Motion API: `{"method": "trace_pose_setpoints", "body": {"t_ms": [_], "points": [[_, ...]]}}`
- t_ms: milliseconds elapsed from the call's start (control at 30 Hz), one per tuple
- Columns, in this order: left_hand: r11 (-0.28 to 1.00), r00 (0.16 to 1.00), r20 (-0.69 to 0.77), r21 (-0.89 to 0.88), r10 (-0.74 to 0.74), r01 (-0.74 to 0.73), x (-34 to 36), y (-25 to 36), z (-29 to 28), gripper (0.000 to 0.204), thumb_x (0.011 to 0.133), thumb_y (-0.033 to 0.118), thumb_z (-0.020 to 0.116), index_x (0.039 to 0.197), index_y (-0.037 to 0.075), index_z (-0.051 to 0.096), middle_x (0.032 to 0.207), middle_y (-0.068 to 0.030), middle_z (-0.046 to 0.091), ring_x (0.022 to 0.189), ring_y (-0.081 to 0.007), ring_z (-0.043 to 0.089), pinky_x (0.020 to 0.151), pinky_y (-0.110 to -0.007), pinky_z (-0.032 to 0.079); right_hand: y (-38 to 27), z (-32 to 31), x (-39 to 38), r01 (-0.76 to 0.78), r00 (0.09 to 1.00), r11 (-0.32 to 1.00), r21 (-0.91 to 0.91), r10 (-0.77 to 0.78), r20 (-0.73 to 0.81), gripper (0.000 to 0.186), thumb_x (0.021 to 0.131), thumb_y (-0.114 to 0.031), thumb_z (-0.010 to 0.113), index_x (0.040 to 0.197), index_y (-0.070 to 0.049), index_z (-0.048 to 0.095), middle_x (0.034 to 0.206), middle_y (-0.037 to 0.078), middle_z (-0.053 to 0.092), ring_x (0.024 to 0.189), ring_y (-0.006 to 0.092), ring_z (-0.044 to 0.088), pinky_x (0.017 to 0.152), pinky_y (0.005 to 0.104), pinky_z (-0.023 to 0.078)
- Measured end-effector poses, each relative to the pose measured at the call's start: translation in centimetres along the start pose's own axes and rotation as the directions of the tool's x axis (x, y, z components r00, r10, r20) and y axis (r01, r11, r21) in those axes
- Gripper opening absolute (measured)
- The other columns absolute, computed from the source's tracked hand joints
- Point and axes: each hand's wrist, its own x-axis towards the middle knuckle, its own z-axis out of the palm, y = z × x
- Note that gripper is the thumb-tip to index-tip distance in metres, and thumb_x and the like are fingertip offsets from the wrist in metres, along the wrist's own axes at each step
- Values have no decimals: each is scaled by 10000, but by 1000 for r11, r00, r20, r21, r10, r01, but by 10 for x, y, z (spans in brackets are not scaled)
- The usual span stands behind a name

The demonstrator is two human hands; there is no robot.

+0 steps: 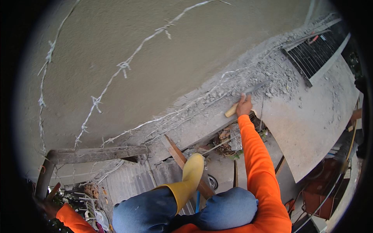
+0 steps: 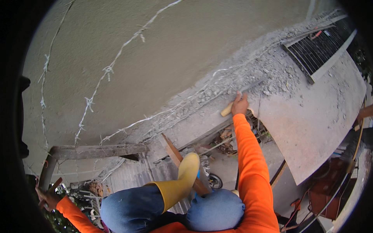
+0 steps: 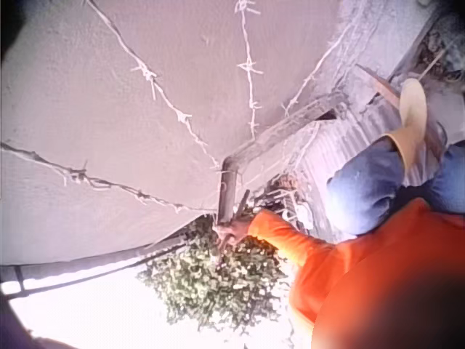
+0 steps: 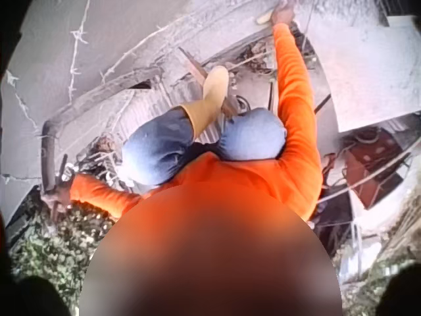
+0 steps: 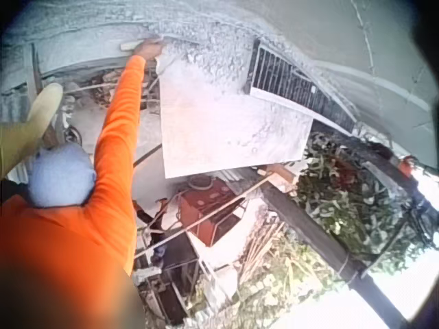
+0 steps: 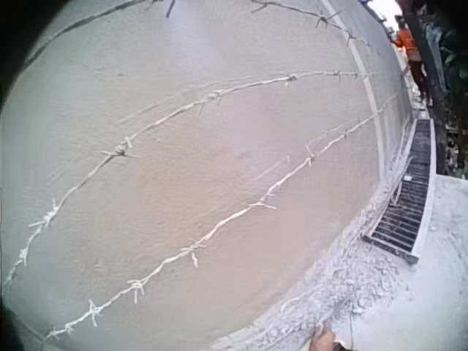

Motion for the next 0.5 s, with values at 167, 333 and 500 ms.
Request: {"method": "trace_pose_setpoints", "body": {"t_ms": [167,333,500], "points": [[995,994,60,-56,86,-82,-9,-9,-18,240,1000,173,665,1097,-21,767,955,-35,733,698,-53,549,626,-223,412,23,11,21,-20,1000,1000,7,20,2,660,1053,-448,508,1429,94,484,1123,360,682,1008,485,686,877,478,539],[989,993,108,-139,57,-42,-8,10,-23,262,1004,185,646,1131,-11,764,681,19,583,577,-51,463,567,-223,372,54,15,38,105,994,985,-135,-101,41,720,1058,-505,468,1456,94,456,1279,373,614,1159,490,626,997,474,494],[982,990,114,-162,-82,100,21,9,-46,318,985,244,657,1157,-1,762,633,43,486,569,-60,456,553,-226,354,49,15,40,158,986,978,-134,-150,70,751,1059,-515,460,1443,130,448,1366,367,564,1257,488,566,1047,461,467]]}}
